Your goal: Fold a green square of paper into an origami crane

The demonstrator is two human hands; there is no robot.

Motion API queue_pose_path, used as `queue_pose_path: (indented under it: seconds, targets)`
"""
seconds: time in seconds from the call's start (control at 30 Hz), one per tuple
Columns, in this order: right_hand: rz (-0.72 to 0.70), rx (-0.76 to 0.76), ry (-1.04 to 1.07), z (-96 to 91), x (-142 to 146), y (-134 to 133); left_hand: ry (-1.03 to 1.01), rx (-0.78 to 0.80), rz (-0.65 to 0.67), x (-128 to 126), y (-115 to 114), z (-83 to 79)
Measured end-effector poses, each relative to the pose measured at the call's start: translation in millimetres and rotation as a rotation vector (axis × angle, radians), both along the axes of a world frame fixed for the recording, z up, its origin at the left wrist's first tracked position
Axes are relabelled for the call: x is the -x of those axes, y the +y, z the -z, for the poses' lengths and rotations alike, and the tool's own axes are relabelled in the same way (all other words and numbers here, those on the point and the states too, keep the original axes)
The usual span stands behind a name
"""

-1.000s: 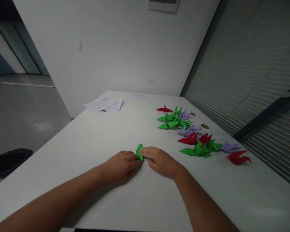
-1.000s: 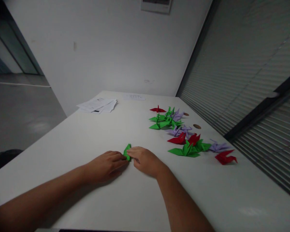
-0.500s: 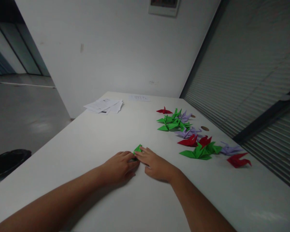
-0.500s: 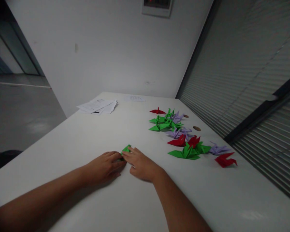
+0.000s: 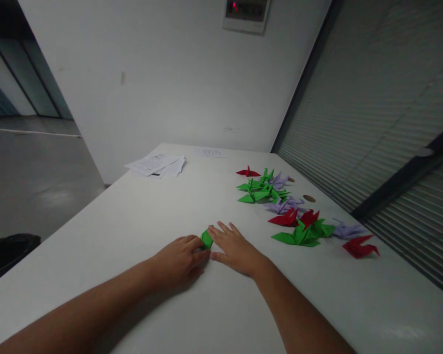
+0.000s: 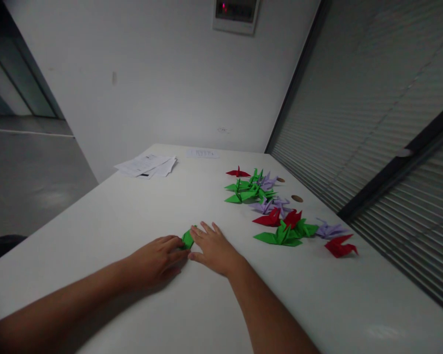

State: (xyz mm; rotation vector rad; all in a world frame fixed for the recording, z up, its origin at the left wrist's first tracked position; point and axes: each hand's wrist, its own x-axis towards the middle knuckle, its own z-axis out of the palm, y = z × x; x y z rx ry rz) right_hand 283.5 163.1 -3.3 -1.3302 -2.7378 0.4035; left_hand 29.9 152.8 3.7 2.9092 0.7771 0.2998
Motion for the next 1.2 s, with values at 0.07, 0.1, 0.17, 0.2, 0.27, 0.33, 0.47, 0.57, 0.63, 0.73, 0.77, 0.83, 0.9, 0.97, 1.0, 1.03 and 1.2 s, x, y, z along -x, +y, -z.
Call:
queue_pose_path:
  seconds: [0.07, 0.1, 0.17, 0.2, 0.27, 0.33, 0.47, 0.57, 0.63, 0.73, 0.77, 0.83, 0.9, 0.97, 1.0, 1.03, 1.2]
  targets:
    - [0.012, -0.022, 0.003, 1.8, 2.0, 0.8, -0.002, -0.003, 0.000, 0.1, 0.2, 0.7]
    - [0.015, -0.032, 0.009, 2.3, 3.3, 0.7, -0.007, -0.004, -0.002, 0.0, 0.2, 0.9]
    - [-0.004, -0.042, 0.035, 2.1, 6.0, -0.5, -0.018, -0.004, -0.004, -0.6, 0.1, 0.7]
    - [-0.035, -0.041, 0.059, 1.5, 7.3, -1.5, -0.026, -0.002, -0.003, -1.1, 0.0, 0.4]
    - [-0.123, -0.031, 0.124, 0.0, 9.5, -3.8, -0.041, 0.005, 0.003, -1.9, -0.1, -0.3]
    - [-0.190, -0.014, 0.185, -0.7, 10.6, -5.7, -0.052, 0.010, 0.008, -2.3, -0.2, -0.5]
    - [-0.185, 0.038, 0.211, 2.5, 8.8, -5.1, -0.058, 0.001, 0.025, -1.0, -0.4, 1.3]
    - [-0.177, 0.063, 0.188, 6.1, 6.0, -2.3, -0.044, -0.003, 0.025, -0.1, -0.8, 1.7]
    - [-0.176, 0.068, 0.179, 6.8, 4.9, -1.0, -0.029, 0.001, 0.022, -0.1, -1.2, 0.4]
    - [-0.167, 0.067, 0.170, 4.6, 4.6, -0.4, -0.013, 0.003, 0.021, -0.6, -1.7, -2.4]
    - [-0.161, 0.067, 0.164, 3.3, 4.7, -0.5, -0.013, 0.005, 0.020, -0.6, -1.7, -2.9]
    - [-0.142, 0.065, 0.151, 0.7, 5.0, -0.4, -0.015, 0.007, 0.023, -0.4, -1.5, -2.5]
    - [-0.128, 0.063, 0.137, -0.9, 5.0, 0.0, -0.023, 0.001, 0.027, 0.1, -0.9, -0.4]
    - [-0.123, 0.054, 0.125, -1.0, 4.6, 0.6, -0.029, -0.007, 0.031, 0.8, -0.5, 2.1]
    - [-0.120, 0.046, 0.119, -0.5, 4.4, 1.0, -0.031, -0.011, 0.031, 1.0, -0.3, 3.2]
    - [-0.116, 0.036, 0.112, 0.4, 4.1, 1.5, -0.031, -0.014, 0.031, 1.1, -0.2, 3.9]
    - [-0.070, -0.021, 0.073, 6.6, 2.0, 4.4, -0.009, -0.029, 0.026, 0.3, -0.7, 3.6]
